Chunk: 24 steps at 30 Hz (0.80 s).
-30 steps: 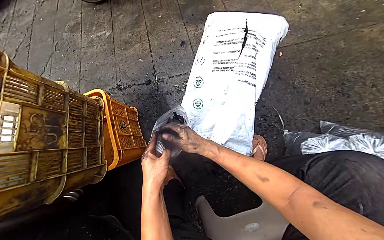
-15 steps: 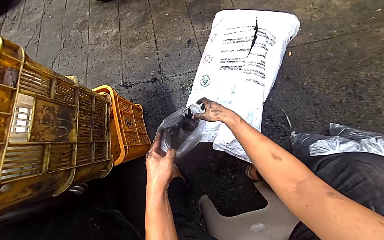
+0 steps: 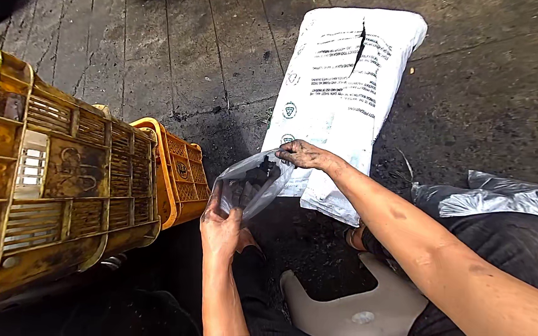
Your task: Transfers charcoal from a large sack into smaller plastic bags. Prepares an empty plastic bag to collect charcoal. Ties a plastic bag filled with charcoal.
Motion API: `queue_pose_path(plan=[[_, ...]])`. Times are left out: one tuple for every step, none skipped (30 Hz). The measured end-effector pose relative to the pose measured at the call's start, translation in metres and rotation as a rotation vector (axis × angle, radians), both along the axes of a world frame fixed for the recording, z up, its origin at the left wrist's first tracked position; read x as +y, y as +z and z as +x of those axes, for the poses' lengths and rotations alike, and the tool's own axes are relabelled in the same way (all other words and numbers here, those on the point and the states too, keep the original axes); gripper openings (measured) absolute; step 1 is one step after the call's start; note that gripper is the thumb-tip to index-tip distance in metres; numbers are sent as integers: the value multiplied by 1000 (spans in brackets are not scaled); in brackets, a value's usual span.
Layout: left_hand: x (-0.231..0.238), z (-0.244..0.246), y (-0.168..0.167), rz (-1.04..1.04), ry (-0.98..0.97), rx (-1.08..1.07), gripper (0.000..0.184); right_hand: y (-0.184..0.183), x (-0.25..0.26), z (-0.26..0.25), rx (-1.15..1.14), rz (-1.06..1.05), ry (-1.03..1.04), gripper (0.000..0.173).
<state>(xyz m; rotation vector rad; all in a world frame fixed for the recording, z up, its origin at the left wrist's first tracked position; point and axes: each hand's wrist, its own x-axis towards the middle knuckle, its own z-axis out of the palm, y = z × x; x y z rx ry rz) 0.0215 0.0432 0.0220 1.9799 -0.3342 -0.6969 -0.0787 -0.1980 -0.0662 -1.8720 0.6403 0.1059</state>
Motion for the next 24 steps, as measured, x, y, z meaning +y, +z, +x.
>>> queue_pose_path(plan=[[2,3,-1,79,-25,-70,65,11,2,-5,-74,-21,-18,34],[4,6,-2,157,-63,-135,63,22,6,-12,-157,-36,-12,32],[5,8,-4,233,-105,-195,62,35,12,-17,-238,-51,13,30],[6,11,-5,306,-154,-236,62,45,19,-20,-315,-69,37,28],[5,11,-6,371,-200,-253,62,52,24,-22,-361,-84,49,28],[2,10,-8,412,-237,-255,63,53,27,-21,-366,-85,42,28],[0,7,-9,432,-269,-247,64,51,28,-20,-339,-100,32,30],[-5,5,-9,438,-299,-231,65,50,27,-19,-326,-112,15,30],[-10,5,-8,436,-322,-222,66,57,24,-20,-339,-123,3,29],[-14,5,-8,429,-327,-217,66,67,19,-20,-364,-129,-9,28],[-12,4,-8,419,-319,-214,64,72,15,-23,-387,-132,-28,27],[-8,3,-9,406,-311,-208,63,71,12,-26,-371,-134,-56,28],[-7,3,-10,386,-300,-207,62,65,4,-26,-321,-148,-76,29],[-7,3,-10,364,-289,-211,61,57,-5,-26,-249,-155,-93,30],[-8,3,-10,344,-278,-216,60,50,-10,-29,-189,-151,-106,30],[-9,4,-10,322,-260,-233,59,47,-9,-31,-171,-146,-113,29],[-10,7,-10,304,-236,-248,58,45,-7,-32,-166,-122,-109,30],[-7,6,-10,302,-216,-253,56,44,-1,-36,-153,-82,-117,28],[-4,6,-11,317,-214,-239,55,40,4,-40,-130,-50,-151,28],[-4,6,-11,330,-226,-233,55,35,6,-41,-104,-35,-191,29],[-7,7,-11,338,-241,-239,56,34,4,-40,-88,-24,-204,31],[-9,8,-11,328,-235,-245,58,36,2,-37,-92,-4,-184,32],[-9,8,-11,295,-203,-235,59,37,0,-35,-126,32,-161,32],[-6,7,-11,247,-152,-205,60,35,1,-36,-181,112,-169,30]])
